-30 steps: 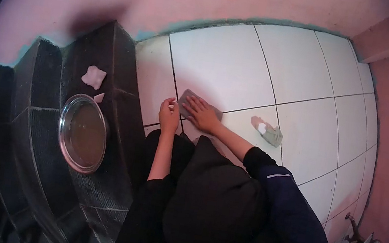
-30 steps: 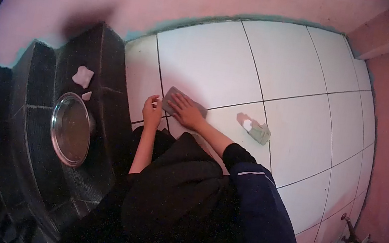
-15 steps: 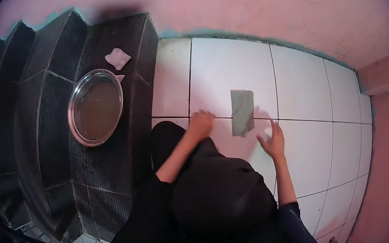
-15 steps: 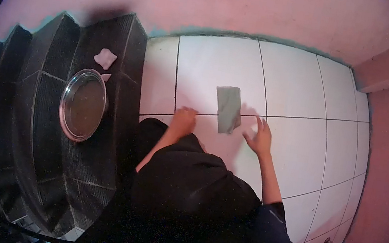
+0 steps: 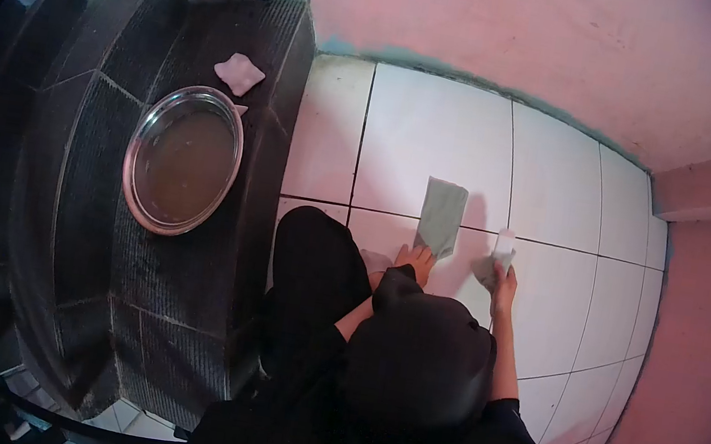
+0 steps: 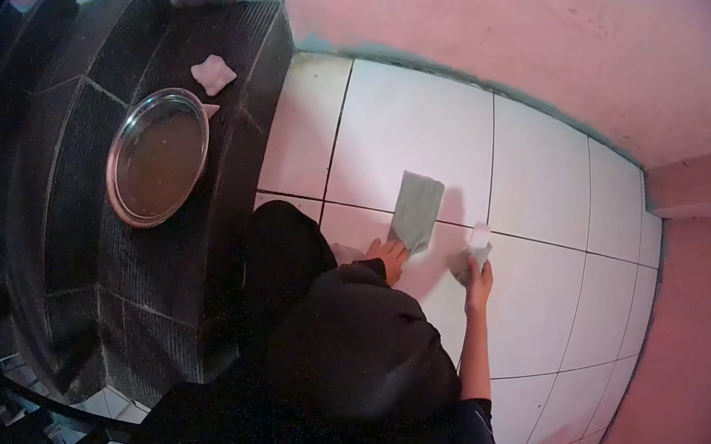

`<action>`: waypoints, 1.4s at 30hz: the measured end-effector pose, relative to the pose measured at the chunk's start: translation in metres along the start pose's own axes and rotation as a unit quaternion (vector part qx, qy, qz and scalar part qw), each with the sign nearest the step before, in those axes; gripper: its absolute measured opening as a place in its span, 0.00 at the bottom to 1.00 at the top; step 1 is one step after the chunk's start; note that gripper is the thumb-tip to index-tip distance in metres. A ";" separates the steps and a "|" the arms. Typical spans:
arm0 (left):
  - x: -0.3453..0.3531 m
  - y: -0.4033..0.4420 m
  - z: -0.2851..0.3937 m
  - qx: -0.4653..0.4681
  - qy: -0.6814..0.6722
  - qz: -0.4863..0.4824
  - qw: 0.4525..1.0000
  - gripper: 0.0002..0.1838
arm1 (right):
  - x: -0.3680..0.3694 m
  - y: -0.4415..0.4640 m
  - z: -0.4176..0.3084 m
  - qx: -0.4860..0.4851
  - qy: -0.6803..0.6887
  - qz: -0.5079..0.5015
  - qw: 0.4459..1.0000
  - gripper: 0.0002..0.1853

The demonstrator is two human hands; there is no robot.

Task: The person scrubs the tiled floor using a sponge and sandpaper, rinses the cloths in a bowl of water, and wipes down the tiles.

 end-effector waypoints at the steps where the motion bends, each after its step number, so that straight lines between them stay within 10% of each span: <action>1: 0.003 0.003 0.000 -0.015 -0.005 -0.031 0.999 0.30 | 0.010 0.007 -0.007 0.022 0.170 -0.018 0.985 0.25; 17: 0.000 -0.012 -0.012 -0.028 -0.025 -0.006 0.999 0.34 | 0.144 0.015 -0.161 -0.045 0.301 -0.309 0.901 0.40; 25: 0.025 -0.008 -0.017 -0.007 -0.051 -0.032 0.998 0.43 | 0.106 0.080 -0.118 0.027 0.227 -0.175 0.958 0.36; 28: 0.011 -0.011 -0.012 -0.021 -0.074 -0.038 0.996 0.37 | 0.092 0.104 -0.089 -0.037 -0.163 0.030 0.986 0.37; 42: 0.018 0.007 0.017 -0.123 -0.012 0.064 0.990 0.35 | 0.170 0.124 -0.055 -0.270 -0.136 -0.035 0.953 0.25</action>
Point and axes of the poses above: each hand's wrist, its own y-axis towards the middle knuckle, its own x-axis out of the palm, z = x × y, the point moved 3 cm from there along y, towards the middle knuckle, and after that the axes turned 8 degrees about -x, right-handed, at the moved point
